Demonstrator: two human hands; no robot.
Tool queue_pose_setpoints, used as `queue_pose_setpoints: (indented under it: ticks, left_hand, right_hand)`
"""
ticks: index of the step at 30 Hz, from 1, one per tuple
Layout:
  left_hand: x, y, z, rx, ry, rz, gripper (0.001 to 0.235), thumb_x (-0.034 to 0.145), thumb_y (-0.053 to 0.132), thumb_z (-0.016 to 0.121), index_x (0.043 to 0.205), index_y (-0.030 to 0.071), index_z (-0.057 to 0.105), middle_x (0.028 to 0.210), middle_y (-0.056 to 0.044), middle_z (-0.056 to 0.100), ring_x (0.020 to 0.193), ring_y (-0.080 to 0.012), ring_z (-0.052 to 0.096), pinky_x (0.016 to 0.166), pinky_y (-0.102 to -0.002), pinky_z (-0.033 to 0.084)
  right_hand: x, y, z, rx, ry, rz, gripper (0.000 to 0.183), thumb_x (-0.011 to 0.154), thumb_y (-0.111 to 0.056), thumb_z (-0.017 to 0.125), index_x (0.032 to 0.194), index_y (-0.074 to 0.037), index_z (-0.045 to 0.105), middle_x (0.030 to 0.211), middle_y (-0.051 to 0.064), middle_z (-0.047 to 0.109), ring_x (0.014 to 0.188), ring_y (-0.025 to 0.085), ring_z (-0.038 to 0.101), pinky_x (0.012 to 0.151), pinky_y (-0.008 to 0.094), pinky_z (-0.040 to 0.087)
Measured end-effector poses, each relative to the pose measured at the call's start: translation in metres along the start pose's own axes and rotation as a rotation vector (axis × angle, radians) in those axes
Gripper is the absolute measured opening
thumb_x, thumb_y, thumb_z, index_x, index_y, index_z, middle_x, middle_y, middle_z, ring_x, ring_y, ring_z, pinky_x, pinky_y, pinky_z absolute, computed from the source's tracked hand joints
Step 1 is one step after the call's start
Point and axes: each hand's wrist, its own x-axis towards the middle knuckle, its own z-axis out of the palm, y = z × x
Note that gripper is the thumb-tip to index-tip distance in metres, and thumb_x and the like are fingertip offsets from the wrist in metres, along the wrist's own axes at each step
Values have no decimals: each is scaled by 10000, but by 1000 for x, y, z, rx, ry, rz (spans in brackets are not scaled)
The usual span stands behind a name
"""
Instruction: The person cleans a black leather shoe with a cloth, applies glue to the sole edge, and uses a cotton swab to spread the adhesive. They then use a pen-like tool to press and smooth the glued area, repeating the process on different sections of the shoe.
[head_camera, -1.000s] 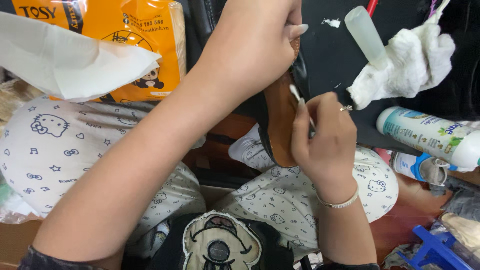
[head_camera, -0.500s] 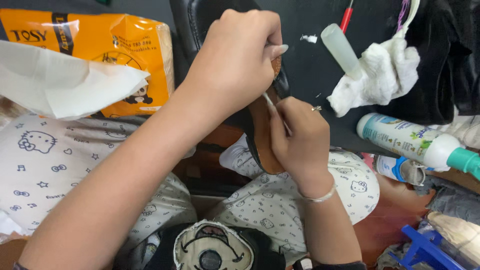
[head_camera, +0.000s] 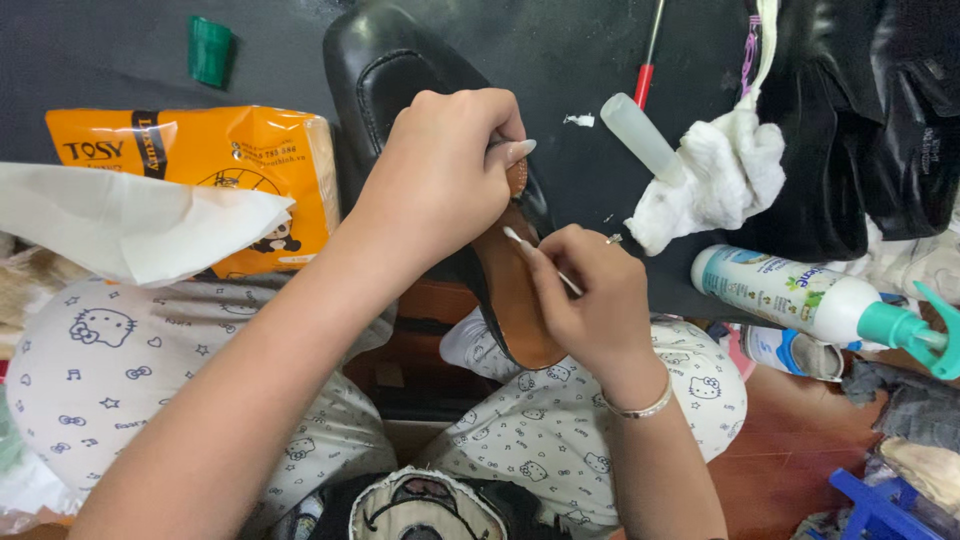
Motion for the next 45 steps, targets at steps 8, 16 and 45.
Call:
queue_pose_setpoints:
  ticks: [8,16,45]
  left_hand:
    - [0,-1,0,-12,-16,-18,97,897,61,713,817,7,706,774,-145,735,754,-316,746,686,-396,564]
    - [0,-2,0,-9,-6,6,98,902,62,718,824,4,702,775,-153,729,747,-321,739,672,-401,556]
    - [-3,8,-19,-107,-186,-66,83,905,82,698,929,4,707,833,-125,767,806,-259,774,704,-344,570]
  right_hand:
    - [9,-8,1,-139,-21,-211,96,889,-51,734,870,-28,643,740,116,602,665,271,587,614,379,446]
    - [5,12,-12,393,-240,267,176,993,-171,665,891,-31,693,616,-17,555,561,39,427,518,242,322]
    - [-10,73,-24,-541,132,352,164,1013,-196,632,928,-58,658,729,151,715,697,405,663,655,498,498]
